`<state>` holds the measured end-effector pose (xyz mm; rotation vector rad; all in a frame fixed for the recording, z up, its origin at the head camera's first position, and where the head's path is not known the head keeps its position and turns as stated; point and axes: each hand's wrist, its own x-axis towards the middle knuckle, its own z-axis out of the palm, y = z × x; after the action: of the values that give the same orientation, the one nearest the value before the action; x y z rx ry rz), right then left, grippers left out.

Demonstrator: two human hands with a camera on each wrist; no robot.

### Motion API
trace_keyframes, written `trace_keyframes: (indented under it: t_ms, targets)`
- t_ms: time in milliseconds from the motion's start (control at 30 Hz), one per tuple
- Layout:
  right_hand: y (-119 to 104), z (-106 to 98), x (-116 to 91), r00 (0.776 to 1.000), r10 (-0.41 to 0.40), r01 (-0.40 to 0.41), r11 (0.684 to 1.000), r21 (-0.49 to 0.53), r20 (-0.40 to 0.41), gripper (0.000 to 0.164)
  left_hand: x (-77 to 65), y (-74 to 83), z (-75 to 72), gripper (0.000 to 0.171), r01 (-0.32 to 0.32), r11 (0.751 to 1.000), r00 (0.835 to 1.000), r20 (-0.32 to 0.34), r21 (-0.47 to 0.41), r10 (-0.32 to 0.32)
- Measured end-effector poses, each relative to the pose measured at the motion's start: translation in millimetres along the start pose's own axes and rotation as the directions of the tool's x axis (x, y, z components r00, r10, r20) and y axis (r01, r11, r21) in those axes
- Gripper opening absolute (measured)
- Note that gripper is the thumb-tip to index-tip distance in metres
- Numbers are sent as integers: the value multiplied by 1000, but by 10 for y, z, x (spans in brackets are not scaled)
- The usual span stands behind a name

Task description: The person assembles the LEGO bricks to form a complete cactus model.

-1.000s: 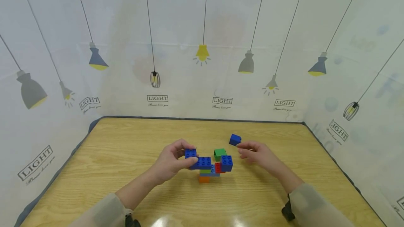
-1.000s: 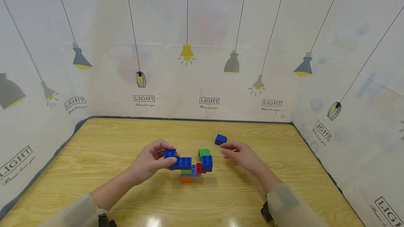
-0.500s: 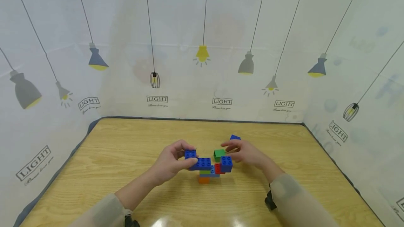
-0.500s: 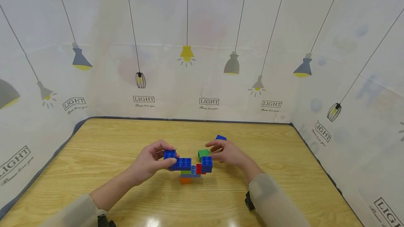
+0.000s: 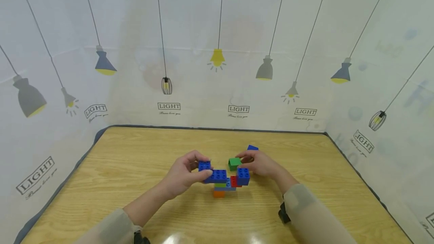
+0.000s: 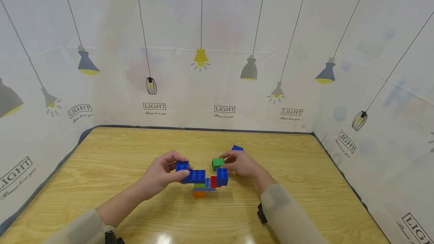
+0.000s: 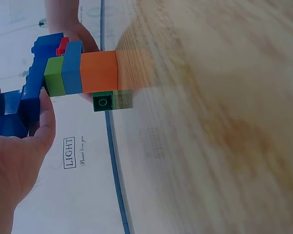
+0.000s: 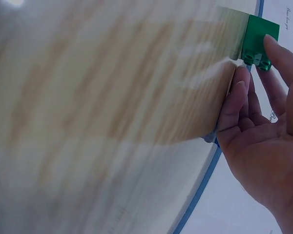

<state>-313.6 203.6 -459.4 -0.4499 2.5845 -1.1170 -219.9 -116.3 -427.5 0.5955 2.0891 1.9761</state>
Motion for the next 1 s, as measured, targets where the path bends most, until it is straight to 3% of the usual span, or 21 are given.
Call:
trace_keyframes:
  t_ms: [167, 400, 633, 1000]
  targets:
    - [-16, 8, -33, 1000, 16, -15, 1000, 14, -22, 37, -2, -3, 7, 40, 8, 1000, 1000, -4, 10, -8]
    - [-35, -19, -120, 998, 23, -16, 995, 101, -66, 41, 1, -9, 7, 31, 3, 1000, 1000, -8, 18, -3]
    - [-103, -98, -249, 991, -14, 29, 993, 110, -137, 44, -2, -2, 8, 32, -4, 1000, 1000, 1, 2, 4]
    - [-273, -213, -466, 986, -64, 91, 980, 175, -156, 45, 7, -6, -3, 32, 14, 1000, 1000, -7, 7, -14]
